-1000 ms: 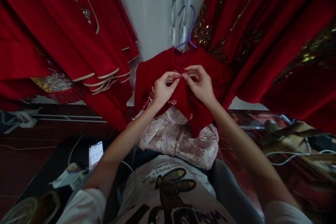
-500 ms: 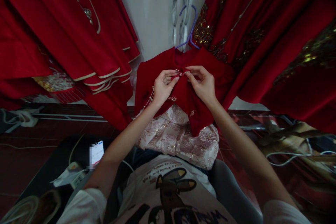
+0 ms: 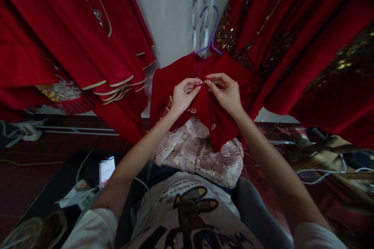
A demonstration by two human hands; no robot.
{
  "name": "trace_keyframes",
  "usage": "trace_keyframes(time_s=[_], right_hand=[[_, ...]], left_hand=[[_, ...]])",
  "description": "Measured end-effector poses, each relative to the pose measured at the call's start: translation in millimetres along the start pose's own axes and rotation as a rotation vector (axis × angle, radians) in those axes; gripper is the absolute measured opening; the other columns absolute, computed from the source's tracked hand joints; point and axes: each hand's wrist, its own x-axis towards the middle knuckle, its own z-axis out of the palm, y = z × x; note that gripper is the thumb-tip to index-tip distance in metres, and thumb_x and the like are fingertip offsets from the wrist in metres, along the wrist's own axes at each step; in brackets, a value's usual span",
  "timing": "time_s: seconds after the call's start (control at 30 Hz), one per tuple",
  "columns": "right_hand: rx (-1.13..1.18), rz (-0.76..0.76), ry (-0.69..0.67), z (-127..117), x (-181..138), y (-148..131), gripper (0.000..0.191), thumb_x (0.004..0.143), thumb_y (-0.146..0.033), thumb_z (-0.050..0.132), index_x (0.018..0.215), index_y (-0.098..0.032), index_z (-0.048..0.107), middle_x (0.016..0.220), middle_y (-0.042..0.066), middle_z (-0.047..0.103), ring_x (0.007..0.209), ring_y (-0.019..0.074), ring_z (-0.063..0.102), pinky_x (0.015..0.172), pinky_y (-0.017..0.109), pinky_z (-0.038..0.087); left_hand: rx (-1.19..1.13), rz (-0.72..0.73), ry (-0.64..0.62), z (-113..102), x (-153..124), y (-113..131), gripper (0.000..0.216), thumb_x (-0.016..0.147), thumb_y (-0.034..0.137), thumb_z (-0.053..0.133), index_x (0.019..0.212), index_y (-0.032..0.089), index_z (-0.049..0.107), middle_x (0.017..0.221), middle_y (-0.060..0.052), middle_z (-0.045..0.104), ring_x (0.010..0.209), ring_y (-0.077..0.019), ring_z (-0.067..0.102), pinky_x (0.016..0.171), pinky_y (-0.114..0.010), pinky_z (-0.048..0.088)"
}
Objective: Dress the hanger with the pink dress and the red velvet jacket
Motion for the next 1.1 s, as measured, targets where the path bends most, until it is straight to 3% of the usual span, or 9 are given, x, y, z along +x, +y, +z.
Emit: trace_keyframes(time_s=[0.3,0.6,1.1], right_hand=[[-0.042,-0.034,0.062,5.0,0.6,-3.3,0.023,0.086,-0.032,0.064,0.105,-0.020,0.070,0.100,0.004,0.073,0.086,0.0171,0.070,0.076,0.031,0.060],[-0.009,0.023,0.031,-0.1,2.4,-3.9,0.031,0.080,-0.036,0.071,0.108,-0.021,0.072,0.104,0.004,0.074,0.093,0.0204,0.071,0.088,0.038,0.058],[0.029,0.074,0.011,1.7,2.3,-1.8,0.038,0.076,-0.041,0.073,0.107,-0.019,0.070,0.101,0.004,0.073,0.090,0.0184,0.070,0.086,0.035,0.060]], left_hand=[[0.068,0.029,0.047,4.0,1.2,8.9,0.016,0.076,0.026,0.074,0.089,0.017,0.068,0.091,-0.004,0.074,0.081,-0.0119,0.070,0.078,-0.025,0.057],[0.144,0.102,0.043,6.6,5.3,8.8,0.015,0.074,0.017,0.072,0.089,0.016,0.067,0.089,-0.003,0.074,0.081,-0.0116,0.070,0.078,-0.024,0.058],[0.213,0.157,-0.045,-3.6,7.4,8.4,0.012,0.080,0.020,0.068,0.090,0.016,0.072,0.091,-0.005,0.075,0.079,-0.0128,0.071,0.077,-0.027,0.059]])
